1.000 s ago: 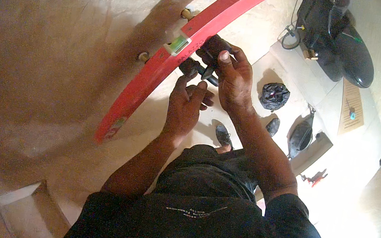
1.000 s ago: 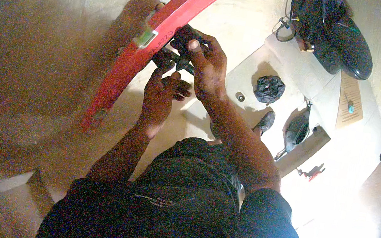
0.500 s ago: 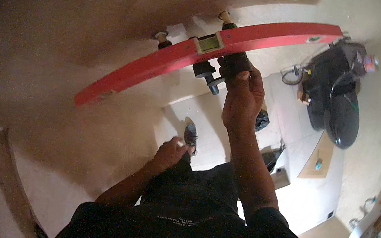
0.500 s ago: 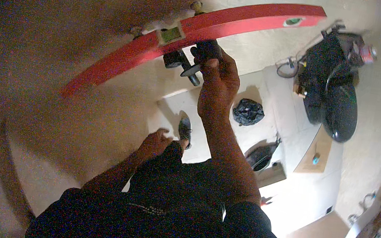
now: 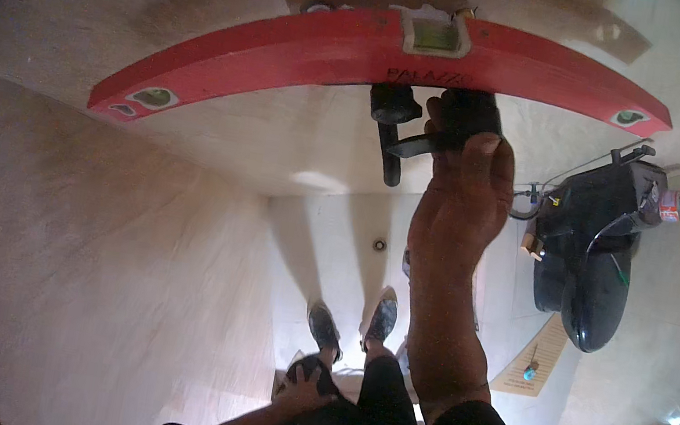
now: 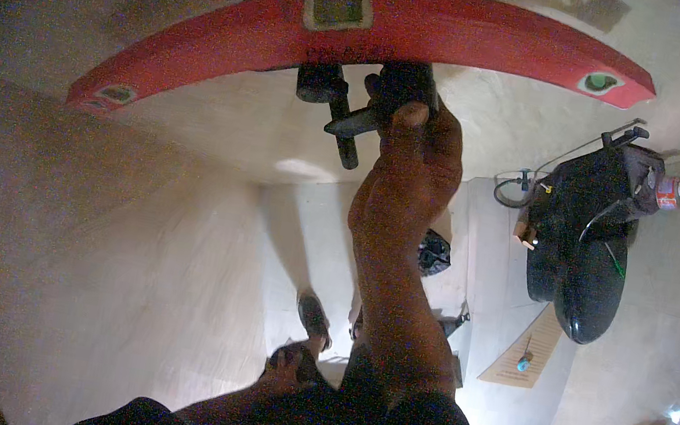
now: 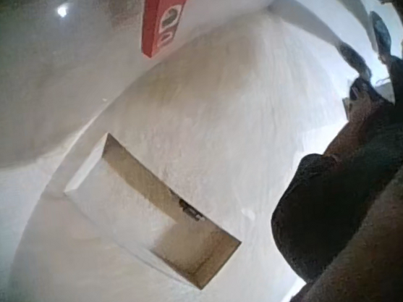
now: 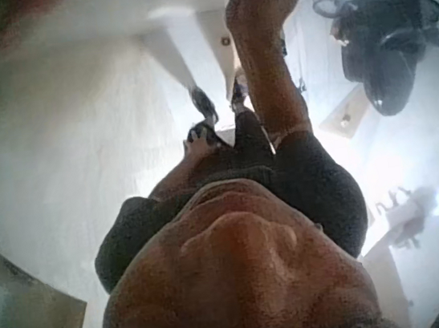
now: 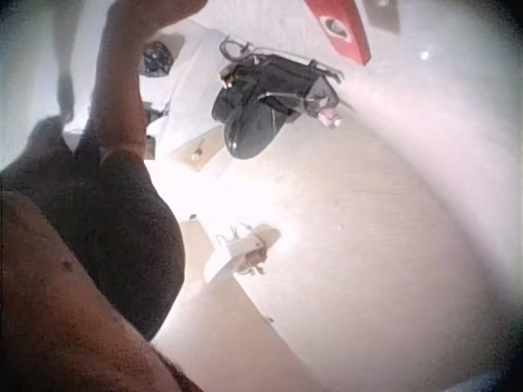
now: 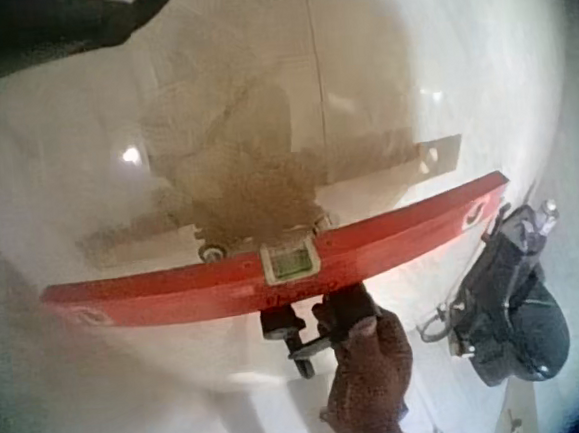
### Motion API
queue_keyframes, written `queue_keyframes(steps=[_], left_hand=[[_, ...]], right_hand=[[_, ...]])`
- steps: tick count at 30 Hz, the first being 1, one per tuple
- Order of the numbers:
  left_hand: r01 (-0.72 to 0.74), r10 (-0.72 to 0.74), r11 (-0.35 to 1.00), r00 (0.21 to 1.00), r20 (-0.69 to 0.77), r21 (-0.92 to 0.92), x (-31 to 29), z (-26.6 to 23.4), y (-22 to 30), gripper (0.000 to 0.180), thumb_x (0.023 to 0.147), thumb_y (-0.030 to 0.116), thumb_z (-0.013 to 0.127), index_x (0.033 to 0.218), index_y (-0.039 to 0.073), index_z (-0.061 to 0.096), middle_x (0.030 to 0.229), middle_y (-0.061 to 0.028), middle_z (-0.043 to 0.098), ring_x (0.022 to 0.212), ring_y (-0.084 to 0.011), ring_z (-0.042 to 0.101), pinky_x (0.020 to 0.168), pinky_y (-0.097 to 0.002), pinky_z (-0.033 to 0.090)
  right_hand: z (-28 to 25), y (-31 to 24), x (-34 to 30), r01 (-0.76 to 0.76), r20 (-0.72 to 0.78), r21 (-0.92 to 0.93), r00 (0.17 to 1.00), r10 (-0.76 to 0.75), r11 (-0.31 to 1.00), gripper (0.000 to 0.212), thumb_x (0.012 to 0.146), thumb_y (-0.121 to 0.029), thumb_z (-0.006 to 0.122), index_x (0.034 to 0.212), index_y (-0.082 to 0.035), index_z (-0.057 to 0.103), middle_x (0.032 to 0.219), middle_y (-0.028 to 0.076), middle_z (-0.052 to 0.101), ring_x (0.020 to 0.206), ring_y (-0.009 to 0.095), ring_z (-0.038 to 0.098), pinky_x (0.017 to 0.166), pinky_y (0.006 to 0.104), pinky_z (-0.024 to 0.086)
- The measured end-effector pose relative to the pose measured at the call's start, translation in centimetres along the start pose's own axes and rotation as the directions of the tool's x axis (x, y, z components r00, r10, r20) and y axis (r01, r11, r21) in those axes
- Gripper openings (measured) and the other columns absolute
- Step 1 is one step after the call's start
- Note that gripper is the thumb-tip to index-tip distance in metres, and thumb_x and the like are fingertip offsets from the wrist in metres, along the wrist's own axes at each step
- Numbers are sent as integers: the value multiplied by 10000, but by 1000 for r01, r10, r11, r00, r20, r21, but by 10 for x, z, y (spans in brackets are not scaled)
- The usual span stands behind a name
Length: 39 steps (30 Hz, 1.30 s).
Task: The person positions a shower mixer bracket against the wall, checks the level with a spirit level, and tightens the brass fittings using a wrench.
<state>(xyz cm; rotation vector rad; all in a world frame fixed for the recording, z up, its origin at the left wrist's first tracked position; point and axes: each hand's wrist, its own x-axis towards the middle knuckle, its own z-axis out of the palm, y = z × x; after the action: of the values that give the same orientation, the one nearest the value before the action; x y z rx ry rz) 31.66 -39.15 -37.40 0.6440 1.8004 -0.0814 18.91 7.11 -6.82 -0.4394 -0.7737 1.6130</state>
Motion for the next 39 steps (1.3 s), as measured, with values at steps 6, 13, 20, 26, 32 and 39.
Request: queue_keyframes(steps=[6,13,20,26,32,39], left_hand=[[-133,151,986,966,-211,97,31,41,-36,1092,719,768,708,1572,218,305,1628,-293,109,1360,-706,244,1064,-770,303],[-247,282,958,907,-314,147,23,10,-19,959,762,665,744,1500,166,387,1497,-289,327,1231,-647,445,902,-750,464],[21,26,970,981,-192,241,25,8,-6,957,753,714,716,1515,244,378,1583,-212,269,1271,-575,449,943,-726,457],[65,-43,969,994,-99,238,22,4,-5,973,762,776,654,1552,302,341,1640,-164,204,1328,-554,390,983,-714,437],[54,-29,973,993,-115,225,27,5,-12,963,761,773,657,1546,307,351,1635,-167,214,1321,-553,398,983,-714,437],[51,-23,974,992,-125,221,30,7,-22,951,761,769,660,1540,312,363,1629,-172,226,1313,-553,408,983,-715,437]], right_hand=[[-4,11,2,129,63,-53,990,-126,990,377,1057,-297,555,1221,42,587,1095,163,698,994,243,687,962,397,506],[-13,19,7,266,153,-98,956,-249,959,377,1060,-281,551,1225,56,587,1059,162,711,962,222,698,918,360,517],[-14,23,11,238,93,-126,969,-228,963,365,1038,-294,595,1194,37,585,1061,162,709,1002,233,702,908,380,539],[-17,27,13,275,119,-61,957,-266,960,314,1039,-275,590,1142,21,591,1088,170,699,1049,245,692,969,432,549],[-9,27,9,256,91,62,961,-261,965,290,1047,-253,575,1133,23,593,1088,170,698,1052,244,689,945,407,560],[-12,31,9,240,86,84,965,-247,967,306,1056,-252,554,1177,27,593,1103,175,690,1052,243,688,961,400,565]])
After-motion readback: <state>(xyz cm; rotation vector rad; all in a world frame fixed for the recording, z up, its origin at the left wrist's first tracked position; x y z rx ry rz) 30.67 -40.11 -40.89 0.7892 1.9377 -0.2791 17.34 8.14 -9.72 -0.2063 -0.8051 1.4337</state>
